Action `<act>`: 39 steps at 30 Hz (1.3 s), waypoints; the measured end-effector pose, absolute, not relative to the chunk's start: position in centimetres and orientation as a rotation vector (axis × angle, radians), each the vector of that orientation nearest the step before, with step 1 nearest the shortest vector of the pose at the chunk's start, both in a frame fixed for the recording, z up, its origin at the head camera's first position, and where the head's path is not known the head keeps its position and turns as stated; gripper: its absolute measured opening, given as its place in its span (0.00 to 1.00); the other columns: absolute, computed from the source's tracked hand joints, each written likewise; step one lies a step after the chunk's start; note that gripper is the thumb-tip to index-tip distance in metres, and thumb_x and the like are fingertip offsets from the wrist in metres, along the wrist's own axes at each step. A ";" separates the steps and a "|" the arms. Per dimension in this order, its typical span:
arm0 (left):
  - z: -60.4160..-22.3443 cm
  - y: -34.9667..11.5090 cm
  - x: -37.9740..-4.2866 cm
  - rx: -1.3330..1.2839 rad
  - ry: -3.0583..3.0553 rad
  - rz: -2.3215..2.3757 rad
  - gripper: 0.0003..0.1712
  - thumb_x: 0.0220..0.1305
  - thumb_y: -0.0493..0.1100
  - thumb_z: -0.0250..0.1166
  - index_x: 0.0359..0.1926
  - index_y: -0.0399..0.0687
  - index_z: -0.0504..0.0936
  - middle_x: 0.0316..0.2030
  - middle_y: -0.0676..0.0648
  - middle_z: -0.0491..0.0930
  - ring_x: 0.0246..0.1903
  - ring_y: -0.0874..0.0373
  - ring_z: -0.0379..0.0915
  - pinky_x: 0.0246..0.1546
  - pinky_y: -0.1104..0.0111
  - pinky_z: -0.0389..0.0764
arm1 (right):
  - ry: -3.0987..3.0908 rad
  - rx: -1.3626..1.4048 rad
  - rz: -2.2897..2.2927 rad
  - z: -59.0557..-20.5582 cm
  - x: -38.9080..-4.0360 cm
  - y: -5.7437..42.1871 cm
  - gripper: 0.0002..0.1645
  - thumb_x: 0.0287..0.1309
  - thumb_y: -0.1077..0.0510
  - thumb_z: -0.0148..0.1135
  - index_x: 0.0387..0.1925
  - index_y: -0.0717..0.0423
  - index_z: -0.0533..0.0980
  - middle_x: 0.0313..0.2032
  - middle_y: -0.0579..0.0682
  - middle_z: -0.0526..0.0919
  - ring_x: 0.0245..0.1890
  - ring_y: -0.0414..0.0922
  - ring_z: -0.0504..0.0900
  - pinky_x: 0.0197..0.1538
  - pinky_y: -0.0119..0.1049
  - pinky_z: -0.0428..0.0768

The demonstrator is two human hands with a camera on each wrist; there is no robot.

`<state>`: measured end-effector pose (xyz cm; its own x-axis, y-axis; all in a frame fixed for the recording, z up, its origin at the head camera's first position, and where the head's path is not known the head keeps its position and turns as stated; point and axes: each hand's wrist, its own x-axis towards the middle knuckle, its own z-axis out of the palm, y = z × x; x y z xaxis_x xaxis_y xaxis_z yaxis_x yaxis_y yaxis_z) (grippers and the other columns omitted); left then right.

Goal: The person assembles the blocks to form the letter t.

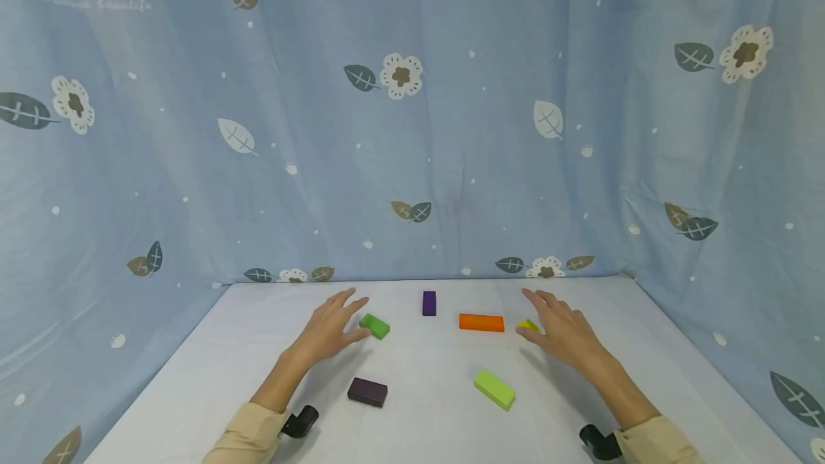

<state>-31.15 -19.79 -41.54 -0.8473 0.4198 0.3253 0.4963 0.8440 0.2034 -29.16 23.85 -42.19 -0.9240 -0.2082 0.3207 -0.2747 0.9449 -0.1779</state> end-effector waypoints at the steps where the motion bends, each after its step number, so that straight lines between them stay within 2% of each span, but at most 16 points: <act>1: -41.5 -19.7 -31.3 -0.710 -2.751 -0.402 0.35 0.61 0.52 0.68 0.65 0.42 0.73 0.68 0.31 0.65 0.66 0.32 0.62 0.61 0.38 0.66 | -2.789 0.366 0.311 -42.2 -29.2 23.8 0.47 0.55 0.41 0.68 0.71 0.56 0.62 0.64 0.67 0.71 0.55 0.68 0.75 0.49 0.68 0.75; 6: -41.8 -19.4 -31.7 -0.743 -2.751 -0.401 0.32 0.60 0.51 0.70 0.63 0.43 0.76 0.68 0.32 0.66 0.65 0.33 0.64 0.57 0.37 0.70 | -2.749 0.407 0.292 -42.1 -29.4 23.4 0.45 0.54 0.42 0.70 0.69 0.57 0.66 0.60 0.66 0.75 0.51 0.64 0.79 0.46 0.62 0.79; 11: -42.1 -19.1 -32.2 -0.757 -2.756 -0.419 0.30 0.58 0.49 0.71 0.61 0.45 0.78 0.67 0.33 0.67 0.64 0.34 0.65 0.56 0.38 0.71 | -2.741 0.425 0.274 -42.0 -29.7 23.1 0.41 0.54 0.43 0.70 0.66 0.57 0.69 0.57 0.64 0.77 0.49 0.61 0.80 0.46 0.60 0.79; 27: -42.6 -18.6 -33.3 -0.815 -2.851 -0.588 0.21 0.57 0.37 0.71 0.53 0.41 0.83 0.56 0.38 0.78 0.58 0.40 0.73 0.58 0.45 0.73 | -2.815 0.430 0.280 -41.9 -30.7 21.4 0.28 0.54 0.48 0.71 0.56 0.53 0.78 0.53 0.57 0.81 0.51 0.57 0.79 0.52 0.58 0.78; 39: -43.2 -18.5 -34.3 -0.927 -2.796 -0.583 0.19 0.55 0.32 0.71 0.50 0.39 0.85 0.46 0.42 0.81 0.48 0.47 0.77 0.48 0.53 0.79 | -2.893 0.506 0.384 -41.8 -31.9 20.6 0.26 0.54 0.51 0.72 0.55 0.53 0.80 0.52 0.56 0.82 0.50 0.55 0.79 0.55 0.59 0.77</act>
<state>-34.25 -18.54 -43.20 -0.8009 0.5450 0.2482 0.5988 0.7353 0.3174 -31.90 20.65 -41.80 -0.9260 -0.3082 0.2181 -0.3544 0.9087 -0.2205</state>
